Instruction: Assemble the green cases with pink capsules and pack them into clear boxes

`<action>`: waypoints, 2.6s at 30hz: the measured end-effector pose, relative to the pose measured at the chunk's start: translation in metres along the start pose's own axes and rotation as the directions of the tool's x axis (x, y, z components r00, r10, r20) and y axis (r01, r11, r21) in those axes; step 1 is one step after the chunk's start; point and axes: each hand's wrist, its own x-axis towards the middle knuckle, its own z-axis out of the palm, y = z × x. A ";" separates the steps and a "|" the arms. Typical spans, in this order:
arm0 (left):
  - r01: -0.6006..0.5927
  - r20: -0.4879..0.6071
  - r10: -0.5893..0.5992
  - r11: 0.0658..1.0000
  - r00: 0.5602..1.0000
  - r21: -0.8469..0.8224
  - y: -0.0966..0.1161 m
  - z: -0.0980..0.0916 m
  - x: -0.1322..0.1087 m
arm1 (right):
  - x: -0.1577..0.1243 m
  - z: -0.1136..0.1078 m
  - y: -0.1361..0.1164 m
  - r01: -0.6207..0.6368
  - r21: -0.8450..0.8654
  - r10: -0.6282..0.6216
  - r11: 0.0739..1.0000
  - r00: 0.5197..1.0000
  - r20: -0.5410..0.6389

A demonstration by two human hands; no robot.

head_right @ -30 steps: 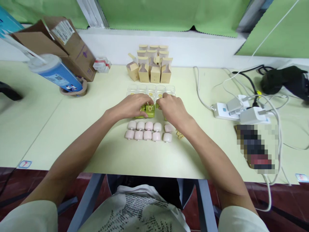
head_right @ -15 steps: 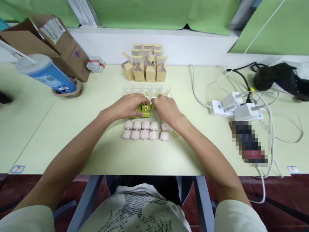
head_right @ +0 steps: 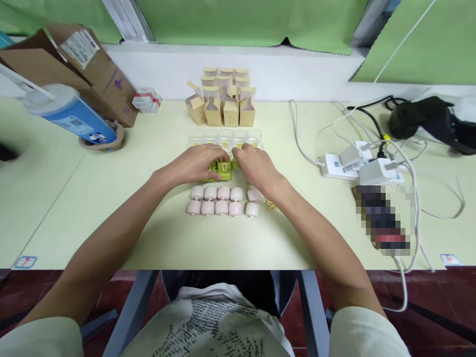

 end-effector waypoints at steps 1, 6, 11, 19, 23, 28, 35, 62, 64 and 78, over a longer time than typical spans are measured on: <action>-0.002 -0.001 0.002 1.000 1.000 0.005 0.000 0.000 0.000 | 0.000 0.000 0.001 0.002 0.006 -0.002 1.000 1.000 -0.001; -0.004 0.003 0.004 1.000 1.000 0.016 0.001 0.000 0.000 | 0.002 0.003 0.000 -0.002 0.014 0.002 1.000 1.000 -0.008; -0.003 0.008 0.003 1.000 1.000 0.006 0.000 -0.001 -0.001 | -0.002 -0.009 0.003 -0.056 0.054 0.056 0.997 0.998 0.001; -0.077 -0.126 0.067 0.994 0.990 -0.079 0.014 -0.006 -0.006 | -0.020 -0.029 0.072 -0.262 0.018 0.256 0.965 0.952 0.165; -0.127 -0.162 0.113 0.989 0.980 -0.076 0.021 -0.005 -0.008 | -0.015 -0.012 0.082 -0.234 -0.007 0.216 0.972 0.886 0.410; -0.116 -0.229 0.094 0.990 0.969 -0.086 0.013 -0.009 -0.009 | -0.015 -0.012 0.091 -0.207 0.086 0.151 0.975 0.890 0.431; -0.276 -0.410 0.045 0.806 0.911 -0.524 0.019 -0.016 -0.014 | -0.038 -0.053 0.068 -0.044 0.605 0.175 0.795 0.972 -0.158; -0.262 -0.554 -0.209 0.713 0.805 -0.650 0.000 -0.020 -0.009 | 0.004 0.010 0.074 -0.358 0.209 0.079 0.910 0.645 0.760; -0.262 -0.574 -0.196 0.742 0.795 -0.617 0.001 -0.019 -0.009 | 0.004 0.011 0.069 -0.371 0.244 0.067 0.896 0.655 0.752; -0.278 -0.498 -0.167 0.661 0.851 -0.697 0.003 -0.019 -0.011 | -0.018 -0.031 0.075 -0.239 0.137 0.192 0.961 0.938 0.289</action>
